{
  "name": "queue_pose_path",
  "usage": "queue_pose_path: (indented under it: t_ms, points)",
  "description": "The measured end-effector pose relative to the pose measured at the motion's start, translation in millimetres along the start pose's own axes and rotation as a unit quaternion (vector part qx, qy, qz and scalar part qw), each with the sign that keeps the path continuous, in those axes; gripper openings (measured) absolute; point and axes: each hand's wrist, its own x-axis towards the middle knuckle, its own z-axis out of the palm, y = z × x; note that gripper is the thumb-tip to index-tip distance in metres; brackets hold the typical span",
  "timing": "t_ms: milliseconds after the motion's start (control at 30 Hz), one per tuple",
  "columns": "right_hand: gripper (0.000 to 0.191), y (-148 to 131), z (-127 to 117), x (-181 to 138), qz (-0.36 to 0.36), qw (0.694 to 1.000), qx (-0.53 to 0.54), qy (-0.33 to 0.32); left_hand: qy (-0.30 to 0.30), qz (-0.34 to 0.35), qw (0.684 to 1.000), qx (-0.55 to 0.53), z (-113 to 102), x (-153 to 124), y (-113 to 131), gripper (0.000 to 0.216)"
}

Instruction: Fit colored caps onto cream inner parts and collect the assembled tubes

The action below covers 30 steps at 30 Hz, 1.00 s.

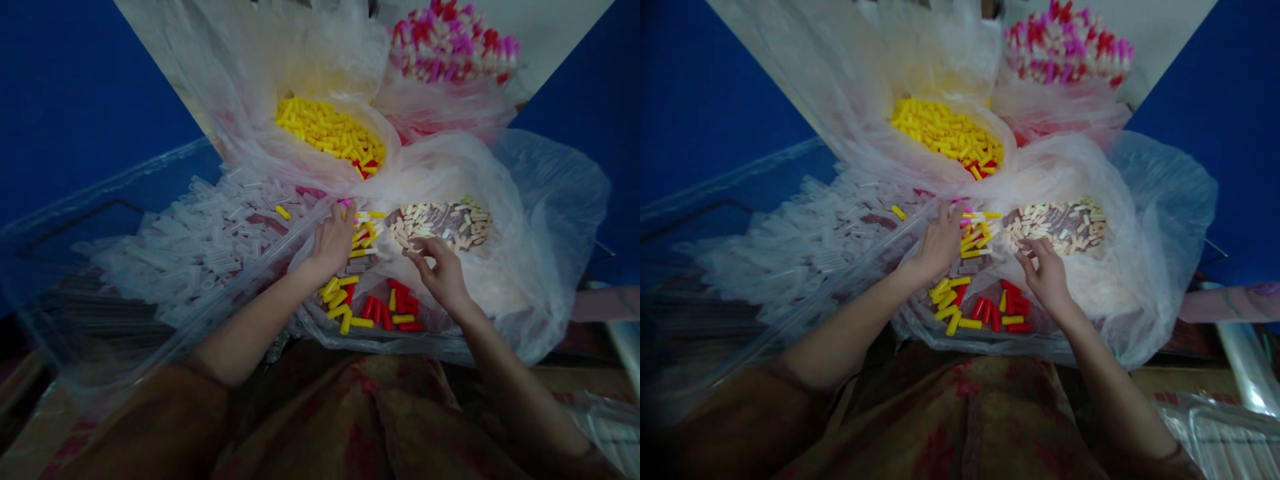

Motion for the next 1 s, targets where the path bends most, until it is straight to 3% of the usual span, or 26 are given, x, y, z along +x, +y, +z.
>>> queue_pose_path:
  t_ms: [100, 200, 300, 467, 633, 733, 833, 1000]
  points:
    - [0.017, 2, -11, -5, -0.020, 0.999, -0.009, -0.037, -0.011, 0.049, 0.999, 0.019, 4, -14, 0, 0.035]
    - [0.016, -2, -12, -17, -0.035, 0.994, -0.006, -0.107, -0.100, 0.161, 0.981, -0.044, 12, -43, 5, 0.019]
    - [0.018, -6, -7, -25, -0.043, 0.989, -0.030, -0.136, -0.183, 0.233, 0.952, -0.073, 17, -70, 15, 0.021]
    - [0.019, 6, -9, -11, -0.033, 0.994, -0.067, -0.077, -0.143, 0.179, 0.973, -0.011, 19, -88, 34, 0.041]
    - [0.020, 37, -21, 24, 0.010, 0.985, -0.170, -0.025, -0.152, 0.198, 0.968, -0.001, 21, -89, 40, 0.036]
    - [0.021, 45, -13, 40, 0.023, 0.971, -0.224, -0.081, -0.178, 0.189, 0.966, -0.005, 21, -90, 44, 0.039]
    - [0.021, 41, 4, 51, 0.013, 0.949, -0.268, -0.163, -0.187, 0.175, 0.967, -0.019, 21, -92, 50, 0.028]
    - [0.021, 38, 23, 59, 0.015, 0.930, -0.298, -0.216, -0.132, 0.137, 0.973, -0.134, 26, -85, 43, 0.014]
